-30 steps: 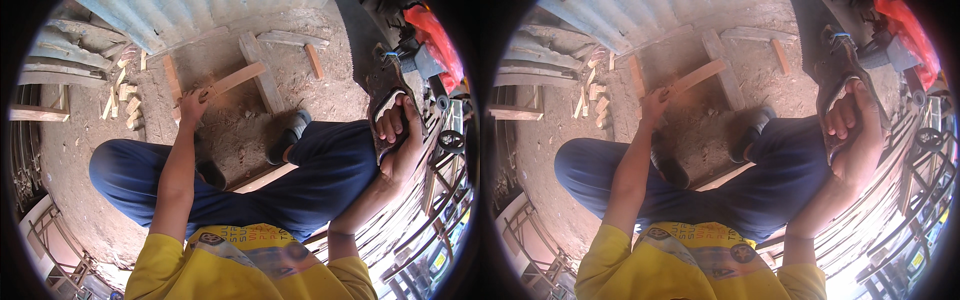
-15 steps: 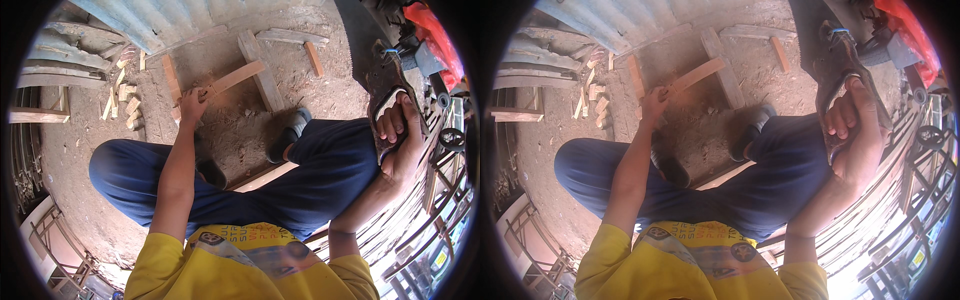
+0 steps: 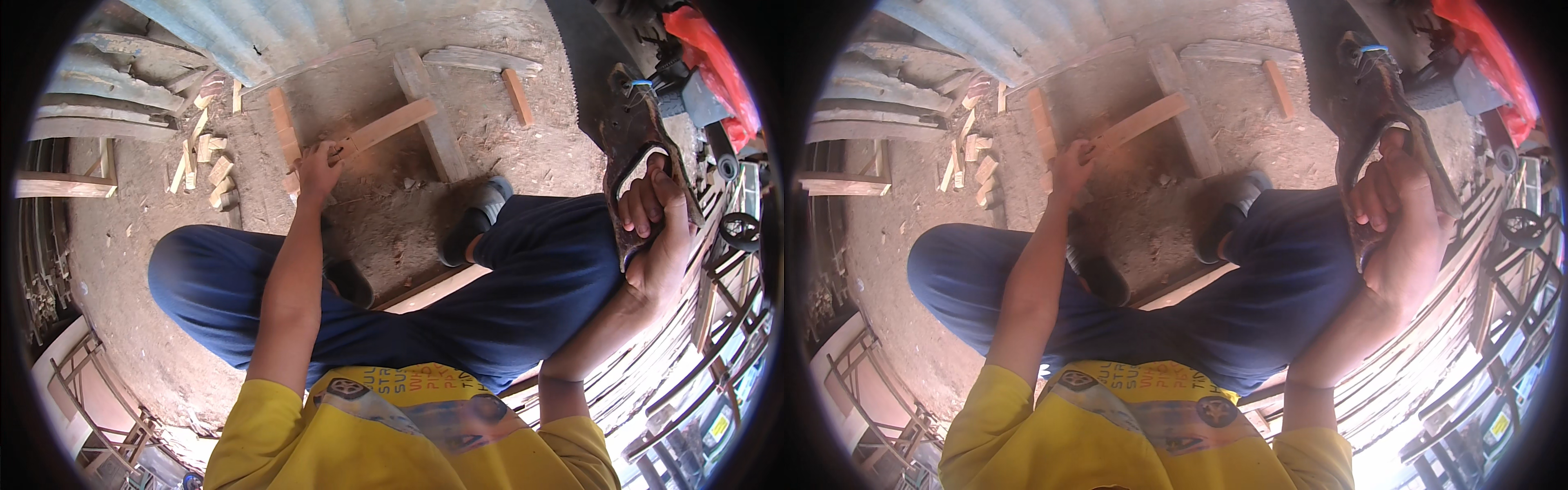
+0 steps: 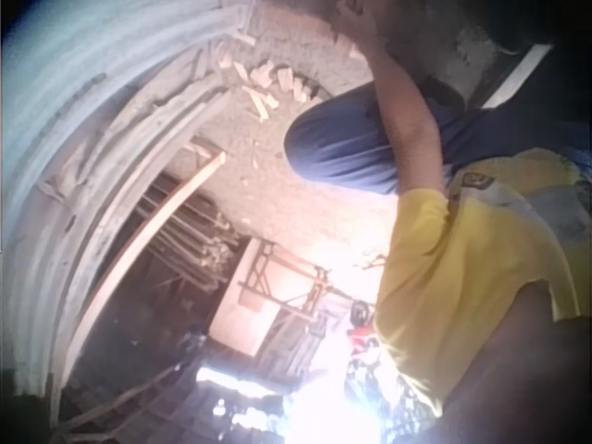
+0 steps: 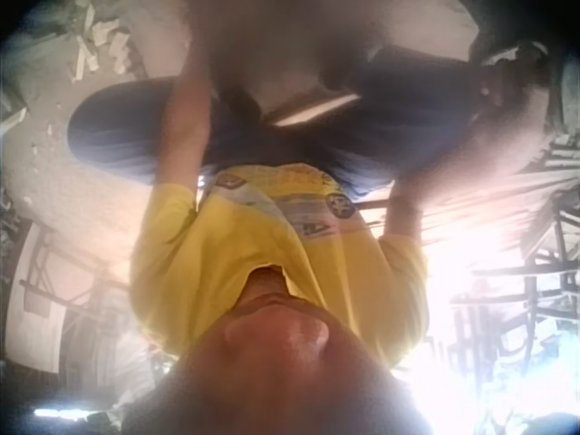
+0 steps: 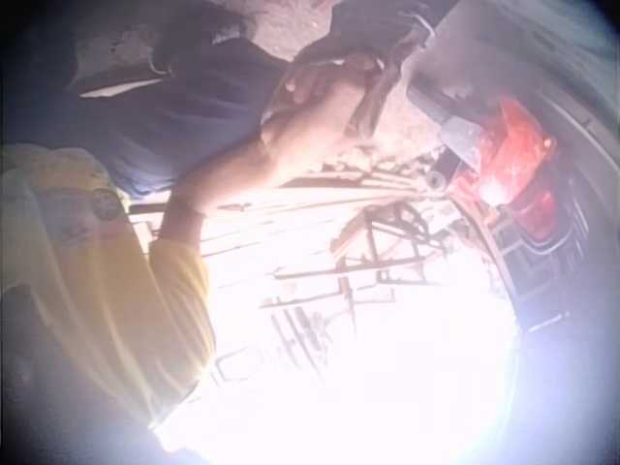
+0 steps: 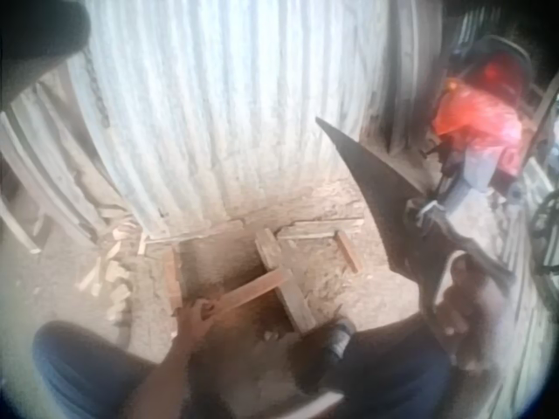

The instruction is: The person sits on the ground and uses a hand saw to cut a small piece of wood held between their legs. They repeatedly saw back and forth to make a cut in the wood.

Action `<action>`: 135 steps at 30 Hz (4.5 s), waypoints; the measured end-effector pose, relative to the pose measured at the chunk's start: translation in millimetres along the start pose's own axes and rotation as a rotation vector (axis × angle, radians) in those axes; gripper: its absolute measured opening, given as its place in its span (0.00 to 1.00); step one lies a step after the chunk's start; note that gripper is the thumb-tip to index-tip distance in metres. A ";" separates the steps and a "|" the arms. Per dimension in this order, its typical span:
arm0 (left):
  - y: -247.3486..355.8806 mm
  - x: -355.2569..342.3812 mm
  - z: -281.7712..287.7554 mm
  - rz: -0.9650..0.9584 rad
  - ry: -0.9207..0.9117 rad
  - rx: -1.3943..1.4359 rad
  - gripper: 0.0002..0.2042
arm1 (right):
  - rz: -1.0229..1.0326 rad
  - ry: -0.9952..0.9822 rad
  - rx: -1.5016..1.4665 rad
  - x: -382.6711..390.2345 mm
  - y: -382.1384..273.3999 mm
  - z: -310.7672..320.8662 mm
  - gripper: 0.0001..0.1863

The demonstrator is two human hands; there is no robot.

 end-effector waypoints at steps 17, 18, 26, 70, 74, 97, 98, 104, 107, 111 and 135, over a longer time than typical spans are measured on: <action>9.6 -16.4 -23.9 -0.111 0.031 -0.131 0.34 | -0.021 0.019 0.014 0.5 -3.7 3.4 0.11; 13.6 -18.7 -25.8 -0.107 0.002 -0.122 0.35 | -0.025 0.034 0.035 0.9 -2.6 4.5 0.10; 35.7 -29.8 -33.7 0.032 -0.176 -0.166 0.35 | -0.044 0.112 0.027 6.9 3.0 16.9 0.12; 33.1 -39.1 -22.5 0.116 -0.146 -0.024 0.32 | -0.114 -0.543 0.398 85.4 293.3 -107.2 0.11; 31.3 -40.8 -24.6 0.101 -0.135 -0.038 0.31 | -0.115 -0.575 0.406 82.2 296.3 -105.3 0.11; 29.0 -38.6 -28.3 0.081 -0.109 -0.035 0.30 | -0.122 -0.613 0.404 90.1 302.3 -93.9 0.11; 28.2 -38.9 -30.6 0.074 -0.100 -0.028 0.30 | -0.129 -0.617 0.400 89.1 301.5 -97.4 0.11; 27.7 -42.1 -29.0 0.071 -0.100 -0.041 0.30 | -0.127 -0.563 0.445 99.5 299.2 -81.8 0.11; 29.1 -41.5 -27.2 0.098 -0.147 -0.047 0.30 | -0.085 -0.583 0.428 97.1 296.7 -90.0 0.11; 33.6 -41.6 -21.8 0.106 -0.202 -0.057 0.28 | -0.122 -0.590 0.401 89.1 295.8 -105.4 0.11; 27.6 -41.6 -28.1 0.088 -0.153 -0.085 0.31 | -0.143 -0.593 0.390 84.7 299.7 -109.4 0.10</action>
Point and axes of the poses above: each hand's wrist, its own x-axis away from the middle knuckle, its own z-axis out of the back of the hand, y = z × x, the point moved 3 cm from there along -x, towards the middle knuckle, and after that the axes turned 3 degrees about z, right-handed, at the moved point
